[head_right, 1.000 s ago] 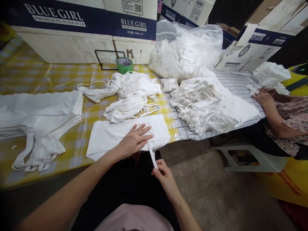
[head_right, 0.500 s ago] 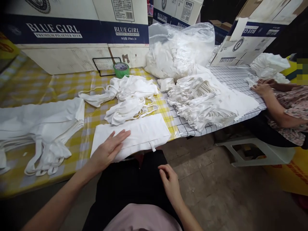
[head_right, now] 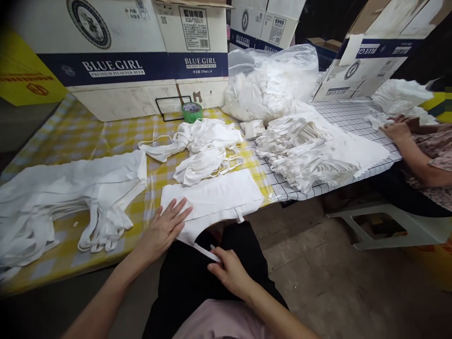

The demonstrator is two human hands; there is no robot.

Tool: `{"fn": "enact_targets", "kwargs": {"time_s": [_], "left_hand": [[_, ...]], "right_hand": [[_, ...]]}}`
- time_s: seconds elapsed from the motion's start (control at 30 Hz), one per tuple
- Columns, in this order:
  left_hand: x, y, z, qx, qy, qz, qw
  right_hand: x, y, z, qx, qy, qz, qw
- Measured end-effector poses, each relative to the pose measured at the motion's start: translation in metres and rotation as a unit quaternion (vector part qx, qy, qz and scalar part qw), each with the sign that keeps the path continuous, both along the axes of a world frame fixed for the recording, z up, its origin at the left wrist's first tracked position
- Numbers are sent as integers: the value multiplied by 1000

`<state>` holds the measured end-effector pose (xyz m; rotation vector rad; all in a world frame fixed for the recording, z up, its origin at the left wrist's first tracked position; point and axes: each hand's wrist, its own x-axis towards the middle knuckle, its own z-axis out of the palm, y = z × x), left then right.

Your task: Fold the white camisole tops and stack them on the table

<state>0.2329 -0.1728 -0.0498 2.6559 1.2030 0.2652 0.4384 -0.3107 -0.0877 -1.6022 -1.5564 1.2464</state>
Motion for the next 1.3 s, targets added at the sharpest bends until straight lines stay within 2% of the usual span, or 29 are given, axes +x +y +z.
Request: {"fn": "enact_targets", "kwargs": {"time_s": [0.07,0.13,0.27,0.43,0.57,0.63,0.7,0.77,0.8,0.87,0.93,1.0,1.13,1.23,1.3], "left_hand": [[0,0,-1,6,-2,2,1000],[0,-1,-1,8,-4,4,1000],[0,-4,0,8,-22,5,1000],[-1,-4,-1,13,-28,5,999],[-1,-4,1,-1,-31,7,1000],[4,-10,11,-17,-60,16,998],[16,-25,31,-65,-122,9,990],[31,-45,58,-172,-212,-44,961],[39,-55,72,-243,-266,-80,929],[54,-72,95,-370,-336,-111,859],[62,-81,104,-460,-379,-98,797],[65,-81,101,-518,-408,-58,749],[58,-72,79,-612,-440,-7,658],[50,-68,68,-619,-466,26,631],[47,-67,64,-612,-482,53,624]], "right_hand": [[24,-27,16,-11,-48,-24,998],[45,-47,32,-36,-65,-21,997],[66,-69,56,-48,-105,-14,993],[78,-80,76,-54,-207,-9,977],[97,-79,100,-8,-285,20,958],[101,-75,117,21,-295,68,953],[97,-66,136,34,-284,119,951],[85,-53,153,28,-264,153,952],[77,-44,161,21,-250,165,954],[60,-24,173,2,-223,184,957],[47,-3,180,-4,-207,204,957],[38,17,182,14,-222,208,952],[33,46,173,57,-266,203,941],[33,57,154,101,-263,181,942],[34,59,138,184,-290,104,933]]}}
